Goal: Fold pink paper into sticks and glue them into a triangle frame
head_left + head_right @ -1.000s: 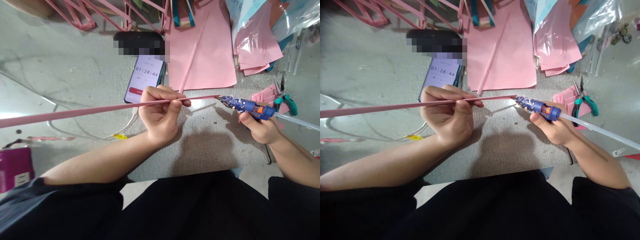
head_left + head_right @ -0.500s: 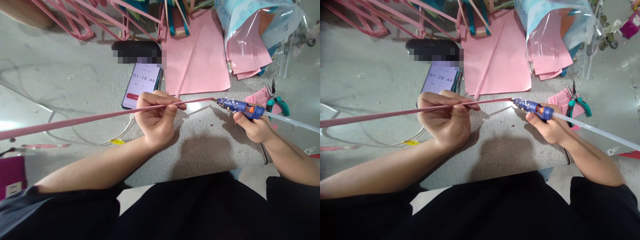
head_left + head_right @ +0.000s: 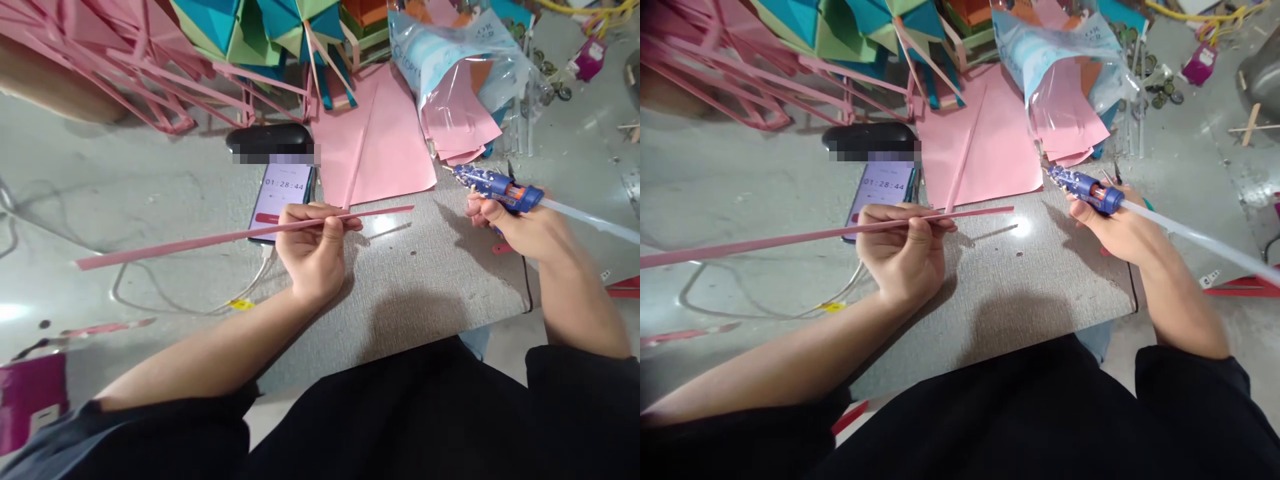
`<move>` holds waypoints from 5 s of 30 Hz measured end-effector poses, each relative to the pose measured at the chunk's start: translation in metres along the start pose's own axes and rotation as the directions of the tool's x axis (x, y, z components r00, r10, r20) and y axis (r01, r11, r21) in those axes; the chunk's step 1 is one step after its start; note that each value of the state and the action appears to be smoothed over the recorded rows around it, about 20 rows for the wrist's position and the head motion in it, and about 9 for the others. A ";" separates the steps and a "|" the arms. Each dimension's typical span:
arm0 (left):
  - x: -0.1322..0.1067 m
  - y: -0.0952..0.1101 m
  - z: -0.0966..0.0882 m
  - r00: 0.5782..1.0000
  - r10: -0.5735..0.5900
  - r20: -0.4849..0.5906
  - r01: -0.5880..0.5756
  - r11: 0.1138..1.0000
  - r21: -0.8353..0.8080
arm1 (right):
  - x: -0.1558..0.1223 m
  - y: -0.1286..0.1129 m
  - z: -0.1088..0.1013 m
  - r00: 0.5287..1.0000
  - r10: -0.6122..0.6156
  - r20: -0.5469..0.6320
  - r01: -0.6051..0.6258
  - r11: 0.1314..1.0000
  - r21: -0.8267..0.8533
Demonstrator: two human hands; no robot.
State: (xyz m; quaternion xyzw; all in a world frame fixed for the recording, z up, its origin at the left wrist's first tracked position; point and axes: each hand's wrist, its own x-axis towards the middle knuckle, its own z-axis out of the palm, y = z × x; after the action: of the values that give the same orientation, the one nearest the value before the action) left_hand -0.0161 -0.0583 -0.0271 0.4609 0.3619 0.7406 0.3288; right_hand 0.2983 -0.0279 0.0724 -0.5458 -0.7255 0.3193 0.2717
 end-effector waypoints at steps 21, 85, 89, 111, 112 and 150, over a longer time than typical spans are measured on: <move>-0.013 0.035 0.002 0.729 0.047 0.683 -0.251 0.946 0.203 | -0.080 0.165 -0.121 0.771 -0.488 -0.411 0.187 0.789 -0.585; -0.018 0.059 0.007 0.215 -0.183 0.959 -0.863 0.425 0.274 | -0.066 0.007 0.072 0.858 -0.459 0.232 0.504 0.661 -0.556; -0.020 0.053 0.007 0.203 -0.220 0.954 -0.852 0.441 0.283 | -0.068 0.000 0.082 0.848 -0.486 0.213 0.507 0.623 -0.597; -0.015 0.052 0.013 0.355 -0.293 0.888 -0.744 0.487 0.458 | -0.085 0.041 0.052 0.900 -0.435 0.005 0.362 0.744 -0.562; -0.016 0.053 0.013 0.375 -0.317 0.871 -0.708 0.508 0.490 | -0.083 0.041 0.052 0.888 -0.459 0.004 0.389 0.749 -0.536; -0.003 0.048 0.010 0.601 -0.740 0.301 0.700 0.670 0.248 | 0.019 -0.045 0.130 0.998 0.019 0.054 -0.047 0.798 0.601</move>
State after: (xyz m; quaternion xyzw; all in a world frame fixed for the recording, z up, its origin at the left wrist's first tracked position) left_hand -0.0130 -0.0832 0.0150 0.4255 0.4845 0.4215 0.6377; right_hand 0.1690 -0.0406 0.0234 -0.4365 -0.5830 0.5500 0.4088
